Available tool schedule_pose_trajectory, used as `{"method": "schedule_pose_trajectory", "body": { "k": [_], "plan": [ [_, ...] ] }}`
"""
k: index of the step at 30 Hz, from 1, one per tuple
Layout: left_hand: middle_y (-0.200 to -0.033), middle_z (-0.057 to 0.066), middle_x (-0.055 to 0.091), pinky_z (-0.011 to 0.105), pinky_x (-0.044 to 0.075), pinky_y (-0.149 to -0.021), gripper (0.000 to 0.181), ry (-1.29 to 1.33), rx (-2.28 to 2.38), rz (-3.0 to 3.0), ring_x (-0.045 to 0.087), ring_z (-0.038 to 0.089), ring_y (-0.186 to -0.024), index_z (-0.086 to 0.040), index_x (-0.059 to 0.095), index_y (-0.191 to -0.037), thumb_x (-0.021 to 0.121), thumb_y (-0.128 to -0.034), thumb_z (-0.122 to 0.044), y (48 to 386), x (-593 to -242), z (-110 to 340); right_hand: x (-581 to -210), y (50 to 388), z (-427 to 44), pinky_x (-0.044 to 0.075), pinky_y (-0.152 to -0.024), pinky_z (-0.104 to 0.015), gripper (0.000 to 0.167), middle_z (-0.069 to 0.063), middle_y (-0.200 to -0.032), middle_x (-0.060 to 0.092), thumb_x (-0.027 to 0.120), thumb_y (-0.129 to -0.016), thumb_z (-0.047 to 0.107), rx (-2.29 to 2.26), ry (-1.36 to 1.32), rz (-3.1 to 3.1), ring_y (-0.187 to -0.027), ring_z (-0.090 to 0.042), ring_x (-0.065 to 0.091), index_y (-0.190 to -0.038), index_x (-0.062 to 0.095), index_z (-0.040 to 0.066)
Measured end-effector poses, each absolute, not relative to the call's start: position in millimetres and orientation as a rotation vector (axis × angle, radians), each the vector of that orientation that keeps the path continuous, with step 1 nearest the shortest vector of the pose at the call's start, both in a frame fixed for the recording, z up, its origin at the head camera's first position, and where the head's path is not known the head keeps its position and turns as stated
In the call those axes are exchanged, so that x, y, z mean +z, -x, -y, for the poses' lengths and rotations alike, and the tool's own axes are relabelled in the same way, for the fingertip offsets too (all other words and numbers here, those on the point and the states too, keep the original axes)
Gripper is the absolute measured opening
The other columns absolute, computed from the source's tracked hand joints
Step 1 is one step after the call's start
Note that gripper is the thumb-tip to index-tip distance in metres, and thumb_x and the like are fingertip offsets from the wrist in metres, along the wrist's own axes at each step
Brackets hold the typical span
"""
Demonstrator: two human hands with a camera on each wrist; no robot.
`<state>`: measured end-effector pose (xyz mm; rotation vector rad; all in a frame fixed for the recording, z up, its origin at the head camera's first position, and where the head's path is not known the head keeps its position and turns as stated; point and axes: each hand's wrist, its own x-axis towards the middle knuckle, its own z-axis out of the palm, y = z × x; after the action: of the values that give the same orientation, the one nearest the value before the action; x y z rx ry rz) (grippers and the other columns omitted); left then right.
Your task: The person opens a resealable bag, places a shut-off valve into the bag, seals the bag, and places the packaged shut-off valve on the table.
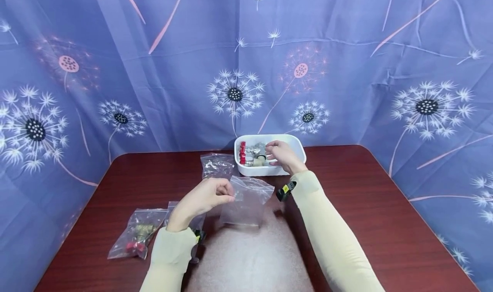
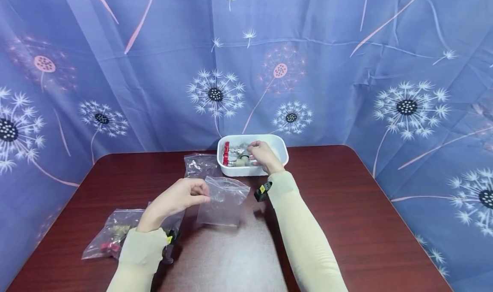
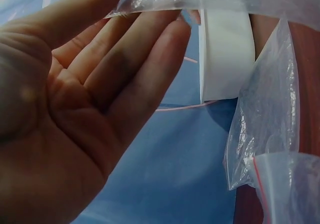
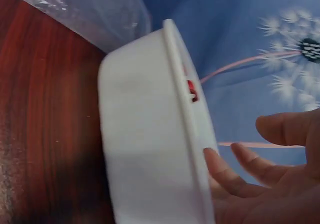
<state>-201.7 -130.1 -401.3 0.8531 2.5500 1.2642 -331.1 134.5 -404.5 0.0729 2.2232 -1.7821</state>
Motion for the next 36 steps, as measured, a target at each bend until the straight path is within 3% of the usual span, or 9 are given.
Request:
{"method": "schedule_pose_trajectory", "body": {
  "k": [7, 13, 15, 18, 21, 26, 30, 34, 36],
  "plan": [
    [-0.082, -0.004, 0.069, 0.029, 0.049, -0.072, 0.008, -0.842, 1.244, -2.549, 0.064, 0.008, -0.079, -0.011, 0.066, -0.086, 0.074, -0.0867, -0.011, 201.8, -400.5, 132.5, -408.4, 343.6, -122.9, 0.051, -0.086, -0.035, 0.032, -0.017, -0.108, 0.049, 0.048, -0.098, 0.012, -1.534, -0.128, -2.333, -0.083, -0.022, 0.053, -0.121, 0.050, -0.010],
    [-0.082, -0.006, 0.068, 0.029, 0.049, -0.073, 0.009, -0.878, 1.175, -2.532, 0.064, 0.008, -0.081, -0.012, 0.065, -0.085, 0.074, -0.0863, -0.009, 201.8, -398.2, 135.4, -411.4, 362.8, -119.3, 0.050, -0.091, -0.036, 0.041, -0.023, -0.129, 0.044, 0.053, -0.093, 0.011, -1.445, -0.242, -2.210, -0.100, -0.031, 0.059, -0.131, 0.046, -0.005],
    [-0.083, -0.007, 0.069, 0.029, 0.049, -0.074, 0.009, -0.892, 1.158, -2.522, 0.065, 0.009, -0.083, -0.012, 0.066, -0.086, 0.074, -0.0863, -0.009, 201.7, -398.0, 135.9, -427.4, 381.3, -128.0, 0.050, -0.090, -0.038, 0.043, -0.024, -0.128, 0.047, 0.060, -0.091, 0.016, -1.427, -0.227, -2.118, -0.103, -0.031, 0.061, -0.129, 0.050, -0.002],
    [-0.084, -0.006, 0.069, 0.029, 0.049, -0.075, 0.008, -0.903, 1.157, -2.518, 0.065, 0.009, -0.084, -0.011, 0.066, -0.086, 0.073, -0.0865, -0.009, 201.7, -398.6, 136.4, -456.4, 407.6, -140.8, 0.053, -0.082, -0.035, 0.041, -0.020, -0.111, 0.058, 0.059, -0.092, 0.027, -1.297, -0.176, -2.076, -0.094, -0.026, 0.065, -0.122, 0.053, 0.000],
    [-0.084, -0.006, 0.069, 0.029, 0.049, -0.075, 0.008, -0.907, 1.161, -2.516, 0.065, 0.009, -0.084, -0.011, 0.065, -0.086, 0.073, -0.0864, -0.008, 202.1, -399.3, 137.3, -443.4, 388.1, -132.8, 0.047, -0.093, -0.036, 0.041, -0.014, -0.111, 0.056, 0.046, -0.096, 0.026, -1.225, -0.222, -2.095, -0.105, -0.025, 0.059, -0.128, 0.045, 0.001],
    [-0.082, -0.006, 0.068, 0.029, 0.048, -0.073, 0.010, -0.893, 1.145, -2.530, 0.064, 0.008, -0.081, -0.012, 0.064, -0.084, 0.073, -0.0863, -0.007, 202.6, -398.4, 136.2, -427.9, 364.1, -126.1, 0.040, -0.103, -0.039, 0.045, -0.016, -0.116, 0.048, 0.047, -0.100, 0.021, -1.421, -0.306, -1.988, -0.119, -0.033, 0.053, -0.137, 0.036, -0.001],
    [-0.081, -0.006, 0.068, 0.028, 0.047, -0.071, 0.011, -0.882, 1.131, -2.536, 0.063, 0.008, -0.080, -0.013, 0.063, -0.084, 0.073, -0.0868, -0.008, 202.7, -398.5, 134.6, -432.6, 361.5, -127.4, 0.043, -0.100, -0.038, 0.041, -0.012, -0.106, 0.055, 0.051, -0.101, 0.019, -1.552, -0.353, -1.898, -0.103, -0.027, 0.061, -0.135, 0.041, -0.001],
    [-0.082, -0.006, 0.069, 0.028, 0.047, -0.070, 0.011, -0.881, 1.128, -2.538, 0.062, 0.007, -0.079, -0.013, 0.063, -0.084, 0.072, -0.0875, -0.009, 202.9, -400.3, 133.9, -437.2, 360.4, -128.9, 0.048, -0.087, -0.032, 0.023, -0.004, -0.083, 0.058, 0.055, -0.098, 0.015, -1.604, -0.346, -1.885, -0.076, -0.015, 0.061, -0.118, 0.054, 0.003],
    [-0.081, -0.006, 0.068, 0.029, 0.047, -0.069, 0.011, -0.876, 1.124, -2.537, 0.062, 0.007, -0.078, -0.013, 0.062, -0.084, 0.072, -0.0880, -0.010, 202.9, -401.5, 133.7, -438.7, 360.3, -129.8, 0.049, -0.083, -0.030, 0.017, -0.002, -0.078, 0.059, 0.054, -0.097, 0.013, -1.613, -0.328, -1.874, -0.072, -0.013, 0.061, -0.112, 0.055, 0.004]
  ]
}}
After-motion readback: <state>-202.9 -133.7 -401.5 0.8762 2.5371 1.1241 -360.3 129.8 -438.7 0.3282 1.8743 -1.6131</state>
